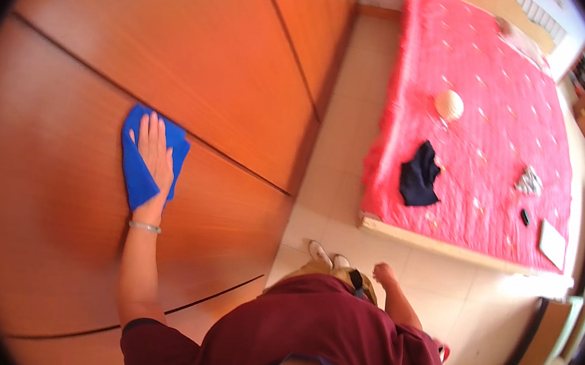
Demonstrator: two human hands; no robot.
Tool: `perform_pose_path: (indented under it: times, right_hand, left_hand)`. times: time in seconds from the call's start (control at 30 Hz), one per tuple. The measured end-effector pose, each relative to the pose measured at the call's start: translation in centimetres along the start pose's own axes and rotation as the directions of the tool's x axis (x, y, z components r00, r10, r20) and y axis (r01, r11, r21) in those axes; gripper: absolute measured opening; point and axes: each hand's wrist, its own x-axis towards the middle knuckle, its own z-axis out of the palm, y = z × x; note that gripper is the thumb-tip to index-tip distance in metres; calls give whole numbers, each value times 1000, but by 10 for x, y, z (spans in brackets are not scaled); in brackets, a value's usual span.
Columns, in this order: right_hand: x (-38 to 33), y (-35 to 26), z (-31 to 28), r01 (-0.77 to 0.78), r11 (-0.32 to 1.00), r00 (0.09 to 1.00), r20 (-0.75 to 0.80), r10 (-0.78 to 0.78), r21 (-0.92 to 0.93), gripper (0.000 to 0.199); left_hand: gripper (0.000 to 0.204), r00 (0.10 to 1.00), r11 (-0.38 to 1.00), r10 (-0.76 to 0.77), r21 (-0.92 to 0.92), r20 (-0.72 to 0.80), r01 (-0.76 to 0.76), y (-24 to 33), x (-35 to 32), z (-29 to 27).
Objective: The person wipes the surface of a wooden wardrobe with a blue cloth. They systematically clean the doors using vertical and horizontal strokes, covering the entire visible area of the furniture.
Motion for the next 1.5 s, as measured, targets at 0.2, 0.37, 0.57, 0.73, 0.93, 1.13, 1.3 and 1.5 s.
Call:
perform_pose_path:
  times: [0.2, 0.37, 0.57, 0.73, 0.93, 1.13, 1.3, 1.5]
  right_hand:
    - [-36, -34, -2, -231, 932, 963, -73, 260, 279, 21]
    - [-44, -17, -17, 22, 798, 999, -15, -38, -602, 9]
    - [-18, -64, -28, 92, 676, 980, -54, -192, -731, 8]
    - [-15, -221, -51, 145, 973, 906, -370, -203, -178, 23]
    - [-85, -548, -107, 798, 573, 489, -353, -798, -188, 30]
    - [-170, -755, -108, 973, -183, -213, -235, -948, -143, 51]
    - [-155, -803, -47, 962, -193, -245, -295, -924, -193, 61]
    - [-141, -835, -58, 925, -259, -359, -410, -839, -278, 62]
  left_hand:
    - [57, 971, 973, 208, 79, 115, -217, 81, -52, 57]
    - [58, 992, 980, 127, -154, 16, -123, 81, -51, 57]
    - [56, 965, 943, -250, -247, -78, 224, 30, -5, 21]
    - [55, 803, 866, -450, -411, -391, 285, 4, 18, 7]
    - [60, 881, 807, -375, -570, -289, 156, -9, 6, -4]
    - [65, 896, 600, -383, -798, -224, 57, -22, 0, -11]
    - [63, 908, 400, -412, -910, -75, 107, -38, -17, -40]
    - [58, 792, 447, -558, -894, -249, 33, -42, -37, -70]
